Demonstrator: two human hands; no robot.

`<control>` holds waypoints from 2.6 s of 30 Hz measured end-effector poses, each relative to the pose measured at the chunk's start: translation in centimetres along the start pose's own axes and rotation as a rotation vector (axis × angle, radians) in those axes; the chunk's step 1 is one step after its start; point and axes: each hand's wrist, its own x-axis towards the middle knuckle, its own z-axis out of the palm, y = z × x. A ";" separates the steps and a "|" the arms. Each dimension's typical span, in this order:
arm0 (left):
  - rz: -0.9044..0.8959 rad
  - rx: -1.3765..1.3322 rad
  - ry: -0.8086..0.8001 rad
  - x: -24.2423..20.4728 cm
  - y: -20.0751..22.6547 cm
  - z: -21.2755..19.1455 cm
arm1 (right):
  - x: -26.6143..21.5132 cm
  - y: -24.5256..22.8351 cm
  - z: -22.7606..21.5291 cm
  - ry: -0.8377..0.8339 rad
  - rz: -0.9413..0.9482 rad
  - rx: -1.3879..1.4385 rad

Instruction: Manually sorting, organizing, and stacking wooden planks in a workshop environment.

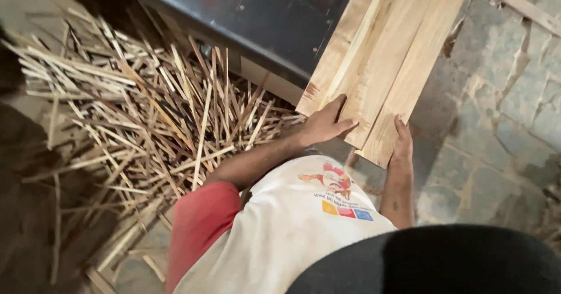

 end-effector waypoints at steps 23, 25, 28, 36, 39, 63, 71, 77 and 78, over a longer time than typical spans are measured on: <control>-0.255 -0.639 -0.089 -1.6 -3.0 1.7 | 1.1 1.1 -0.9 -0.034 -0.056 0.151; -0.251 -0.680 -0.078 -1.4 -4.7 2.5 | 1.1 1.2 -0.8 -0.026 -0.056 0.154; -0.281 -0.632 -0.072 -1.5 -5.0 2.1 | 1.1 1.0 -0.6 -0.036 -0.053 0.159; -0.295 -0.787 -0.108 -1.7 -4.7 1.9 | 1.7 0.9 -0.5 0.009 -0.037 0.135; -0.325 -0.761 -0.082 -2.0 -3.7 1.6 | 1.6 1.1 -0.5 0.005 -0.051 0.129; -0.490 -0.603 0.000 -4.2 -3.6 1.5 | -0.2 -0.7 0.6 -0.066 -0.049 0.118; -0.610 -0.718 -0.008 -4.6 -2.4 1.3 | 0.4 -0.3 0.3 -0.034 0.006 0.127; -0.673 -0.880 -0.063 -4.6 -4.5 2.0 | 0.5 0.1 0.2 -0.021 -0.002 0.173; -0.676 -0.884 -0.060 -4.6 -4.8 2.1 | 0.7 0.4 0.0 -0.022 0.002 0.170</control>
